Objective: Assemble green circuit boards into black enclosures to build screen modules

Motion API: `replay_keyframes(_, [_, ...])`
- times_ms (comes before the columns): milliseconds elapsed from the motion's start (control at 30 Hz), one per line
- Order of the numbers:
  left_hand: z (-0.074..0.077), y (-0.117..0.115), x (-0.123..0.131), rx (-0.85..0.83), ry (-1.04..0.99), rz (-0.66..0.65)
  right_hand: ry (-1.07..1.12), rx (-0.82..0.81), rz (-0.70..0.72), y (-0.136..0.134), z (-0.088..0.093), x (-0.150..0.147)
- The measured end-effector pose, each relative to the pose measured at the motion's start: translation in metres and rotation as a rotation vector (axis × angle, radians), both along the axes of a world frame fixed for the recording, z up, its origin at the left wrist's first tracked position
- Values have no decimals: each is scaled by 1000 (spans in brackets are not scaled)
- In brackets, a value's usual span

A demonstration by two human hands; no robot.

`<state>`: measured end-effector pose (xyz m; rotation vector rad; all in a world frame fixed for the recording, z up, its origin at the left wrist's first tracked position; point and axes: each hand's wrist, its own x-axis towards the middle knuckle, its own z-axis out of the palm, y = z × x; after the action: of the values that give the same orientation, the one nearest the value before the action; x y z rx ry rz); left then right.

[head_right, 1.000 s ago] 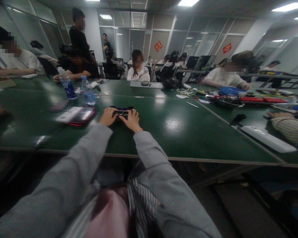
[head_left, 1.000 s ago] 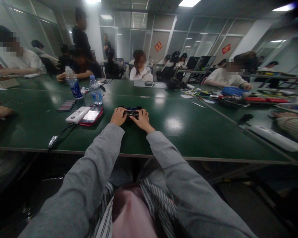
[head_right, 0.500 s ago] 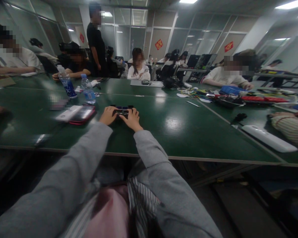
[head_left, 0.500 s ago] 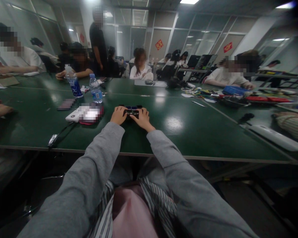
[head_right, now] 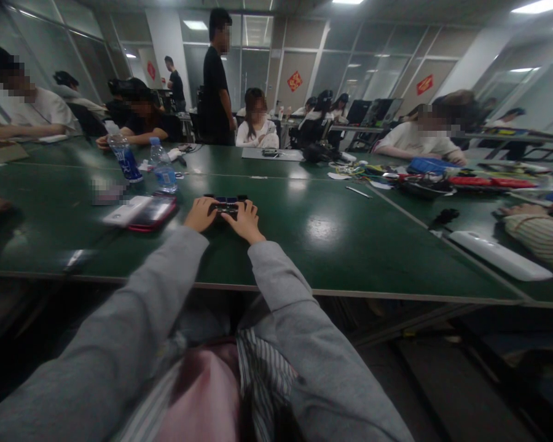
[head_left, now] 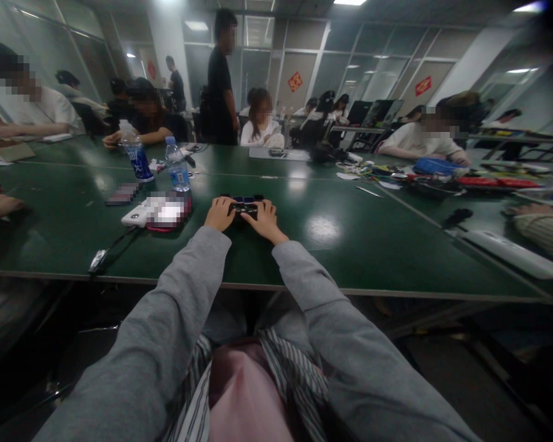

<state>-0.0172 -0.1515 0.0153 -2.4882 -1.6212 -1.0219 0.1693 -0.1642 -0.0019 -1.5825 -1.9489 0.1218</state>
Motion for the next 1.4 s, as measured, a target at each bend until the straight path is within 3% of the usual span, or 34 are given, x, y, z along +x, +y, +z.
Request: replay_keyframes(1400, [-2, 1, 1, -22, 24, 11, -13, 28, -13, 3, -3, -1])
